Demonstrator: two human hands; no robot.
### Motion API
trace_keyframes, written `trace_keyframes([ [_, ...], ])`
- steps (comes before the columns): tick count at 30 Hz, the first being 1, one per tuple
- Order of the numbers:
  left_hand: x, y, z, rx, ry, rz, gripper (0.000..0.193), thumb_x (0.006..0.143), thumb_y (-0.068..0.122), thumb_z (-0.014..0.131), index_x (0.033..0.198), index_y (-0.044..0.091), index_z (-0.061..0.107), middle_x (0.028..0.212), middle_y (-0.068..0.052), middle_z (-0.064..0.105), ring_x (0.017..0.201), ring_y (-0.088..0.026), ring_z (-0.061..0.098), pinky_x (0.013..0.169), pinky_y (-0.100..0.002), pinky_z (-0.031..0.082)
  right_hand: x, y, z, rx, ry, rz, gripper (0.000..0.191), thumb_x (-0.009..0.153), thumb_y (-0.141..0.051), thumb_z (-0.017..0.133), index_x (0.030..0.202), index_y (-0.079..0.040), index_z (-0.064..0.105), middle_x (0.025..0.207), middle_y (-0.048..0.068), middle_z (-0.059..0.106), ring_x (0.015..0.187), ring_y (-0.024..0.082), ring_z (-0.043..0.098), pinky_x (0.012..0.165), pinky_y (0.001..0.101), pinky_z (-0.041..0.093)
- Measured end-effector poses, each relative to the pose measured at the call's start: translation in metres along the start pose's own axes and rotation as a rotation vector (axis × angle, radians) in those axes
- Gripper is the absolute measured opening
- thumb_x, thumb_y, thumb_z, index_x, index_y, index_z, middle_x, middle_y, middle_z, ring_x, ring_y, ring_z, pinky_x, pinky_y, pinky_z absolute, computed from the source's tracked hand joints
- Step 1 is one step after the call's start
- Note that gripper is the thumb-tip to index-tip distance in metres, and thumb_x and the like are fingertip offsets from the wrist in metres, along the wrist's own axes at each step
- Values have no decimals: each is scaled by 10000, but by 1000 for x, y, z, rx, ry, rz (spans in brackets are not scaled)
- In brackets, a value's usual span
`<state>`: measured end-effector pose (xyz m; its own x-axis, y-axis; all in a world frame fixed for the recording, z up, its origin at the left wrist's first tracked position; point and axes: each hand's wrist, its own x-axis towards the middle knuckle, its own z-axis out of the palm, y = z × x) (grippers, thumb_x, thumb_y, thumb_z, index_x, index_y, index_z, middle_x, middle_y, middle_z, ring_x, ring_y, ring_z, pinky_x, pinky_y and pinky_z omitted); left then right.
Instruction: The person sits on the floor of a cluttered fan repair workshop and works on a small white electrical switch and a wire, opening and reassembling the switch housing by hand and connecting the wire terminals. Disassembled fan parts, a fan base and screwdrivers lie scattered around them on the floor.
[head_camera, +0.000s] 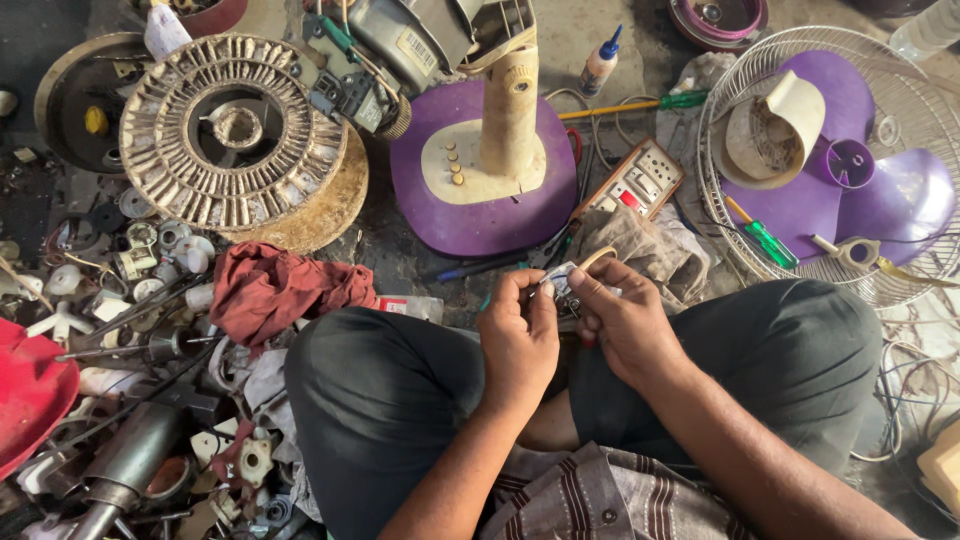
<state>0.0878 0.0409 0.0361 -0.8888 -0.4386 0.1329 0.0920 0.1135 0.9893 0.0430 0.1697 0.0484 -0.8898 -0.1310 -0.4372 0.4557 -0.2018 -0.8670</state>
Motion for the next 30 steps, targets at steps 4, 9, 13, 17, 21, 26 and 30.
trace_keyframes([
  [4,-1,-11,5,-129,13,-119,94,978,87,688,1032,15,665,770,-30,688,645,-79,622,573,-263,509,1,-1,-3,15,-16,16,149,936,-134,712,1003,-27,633,668,-2,569,508,76,493,459,246,418],
  [9,-4,-22,12,-358,15,-262,108,991,76,670,1065,-2,657,807,-11,671,666,-49,602,577,-229,502,-1,0,4,-377,18,-240,236,963,-173,713,1087,22,666,745,16,615,547,51,511,470,235,413],
  [13,-7,-24,15,-470,43,-338,112,984,66,644,1068,-6,624,844,-25,689,691,-64,667,623,-232,574,-6,1,7,-665,58,-266,326,946,-243,694,1156,4,660,779,21,676,530,51,555,459,237,456],
  [17,-8,-24,14,-448,43,-326,110,986,66,637,1071,-3,621,867,-27,697,710,-68,681,643,-234,591,-5,-2,6,-514,-12,-158,348,926,-222,721,1184,1,653,809,44,682,550,97,552,474,282,463],
  [21,-7,-28,14,-346,41,-242,101,1001,40,656,1082,-20,648,858,-52,691,711,-74,627,622,-244,534,-6,-1,8,-756,147,-596,395,865,-126,827,1146,9,584,895,76,694,789,113,667,659,290,564],
  [26,-5,-32,14,-553,24,-314,83,979,25,641,1053,-11,625,838,-50,697,699,-85,665,639,-251,568,-15,-5,5,-939,-20,-862,185,914,-20,739,1092,-67,723,973,98,719,864,209,734,743,330,583],
  [30,-2,-33,10,-653,-24,-348,67,1000,23,636,1047,-24,628,853,-61,704,716,-92,671,656,-254,571,-12,-17,-4,-995,-157,-900,216,871,15,707,1079,-43,716,1010,109,712,936,280,729,805,361,577],
])
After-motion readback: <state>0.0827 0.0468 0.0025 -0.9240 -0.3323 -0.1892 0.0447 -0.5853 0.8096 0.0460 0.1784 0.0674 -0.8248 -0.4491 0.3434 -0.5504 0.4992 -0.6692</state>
